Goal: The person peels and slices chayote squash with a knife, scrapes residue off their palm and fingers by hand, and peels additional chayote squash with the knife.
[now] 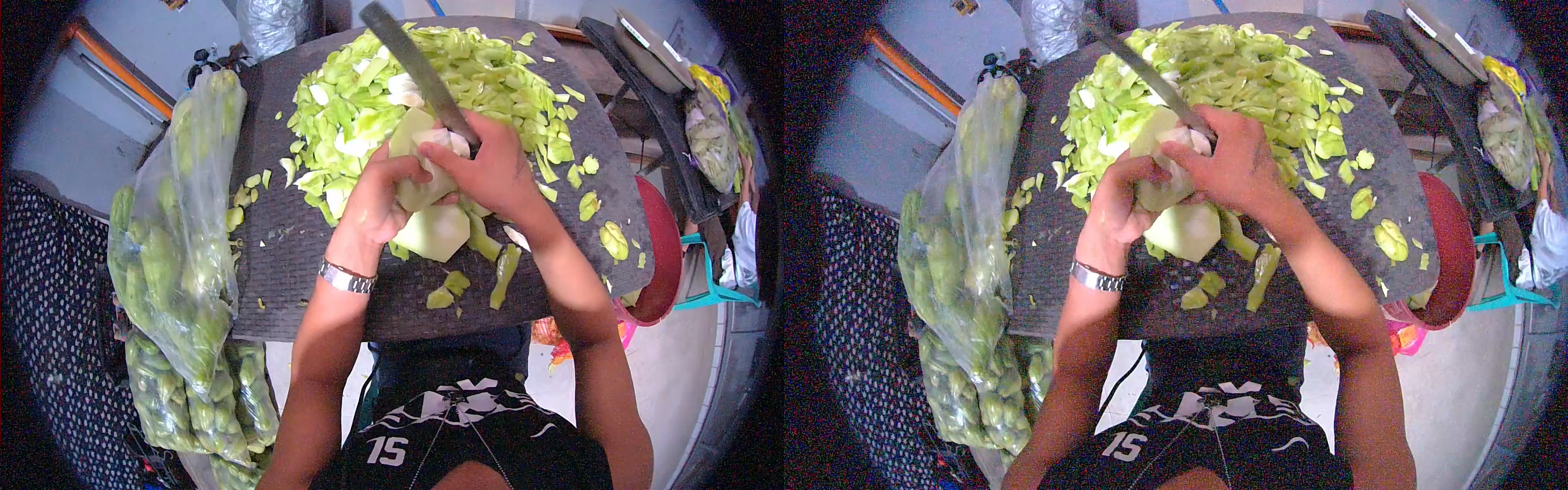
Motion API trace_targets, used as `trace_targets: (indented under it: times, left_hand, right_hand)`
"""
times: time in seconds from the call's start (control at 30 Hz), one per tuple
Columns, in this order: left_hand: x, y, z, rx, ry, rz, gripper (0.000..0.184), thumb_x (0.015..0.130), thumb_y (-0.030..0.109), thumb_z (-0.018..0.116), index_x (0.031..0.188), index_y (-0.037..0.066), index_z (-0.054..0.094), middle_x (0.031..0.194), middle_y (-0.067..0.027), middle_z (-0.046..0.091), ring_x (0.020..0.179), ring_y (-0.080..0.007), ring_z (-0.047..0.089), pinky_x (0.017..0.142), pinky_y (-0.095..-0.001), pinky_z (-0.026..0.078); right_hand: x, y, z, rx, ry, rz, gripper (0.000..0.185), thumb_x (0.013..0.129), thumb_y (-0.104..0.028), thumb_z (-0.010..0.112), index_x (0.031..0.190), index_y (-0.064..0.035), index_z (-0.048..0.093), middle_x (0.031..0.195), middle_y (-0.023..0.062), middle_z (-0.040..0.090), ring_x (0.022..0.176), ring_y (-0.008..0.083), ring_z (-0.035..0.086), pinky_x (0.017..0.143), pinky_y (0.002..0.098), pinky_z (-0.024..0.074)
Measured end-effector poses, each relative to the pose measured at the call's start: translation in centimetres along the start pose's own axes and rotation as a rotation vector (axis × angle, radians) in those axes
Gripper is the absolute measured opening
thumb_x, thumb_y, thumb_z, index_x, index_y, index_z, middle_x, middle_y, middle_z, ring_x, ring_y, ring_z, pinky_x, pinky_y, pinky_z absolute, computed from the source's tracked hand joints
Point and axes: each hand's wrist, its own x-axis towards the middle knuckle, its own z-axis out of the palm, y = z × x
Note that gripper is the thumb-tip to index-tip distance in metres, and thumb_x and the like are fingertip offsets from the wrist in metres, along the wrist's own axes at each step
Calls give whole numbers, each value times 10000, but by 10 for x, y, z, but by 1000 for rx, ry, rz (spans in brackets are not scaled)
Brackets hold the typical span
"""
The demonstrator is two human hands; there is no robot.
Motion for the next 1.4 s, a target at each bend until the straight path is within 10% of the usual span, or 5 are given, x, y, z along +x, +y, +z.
trace_targets:
  times: [0.43,0.63,0.97,1.23,1.4]
  left_hand:
    - [-6,20,-1,72,101,60,484,996,188,604,1368,-107,515,1178,-266,693,995,-407,734,791,-485,644]
    - [6,37,65,400,111,249,422,994,237,647,1281,-70,611,1116,-175,734,874,-314,762,664,-372,638]
    - [141,-136,233,310,-696,-321,464,888,239,788,1129,-140,670,1050,-231,741,900,-333,757,790,-444,649]
    - [100,0,162,1256,-421,447,420,930,355,728,978,-61,741,878,-202,762,799,-264,754,713,-380,597]
    - [-14,58,80,2036,341,85,600,920,551,713,887,-49,714,823,-231,716,718,-309,700,654,-405,539]
  right_hand:
    - [18,31,-44,151,-222,503,439,943,-496,740,895,-65,670,576,-58,514,474,49,485,429,241,366]
    - [10,60,-32,3,-131,292,465,908,-468,745,1075,-38,689,903,134,694,838,298,667,764,421,524]
    - [17,71,-22,31,-94,428,521,904,-503,773,1038,-17,643,830,71,667,768,162,612,676,341,488]
    - [14,78,-37,382,-300,198,448,1034,-320,580,1364,-29,501,1021,193,728,701,235,752,597,388,629]
    - [8,44,-44,625,-72,446,271,1016,-189,579,1197,13,568,950,111,663,557,162,628,475,301,516]
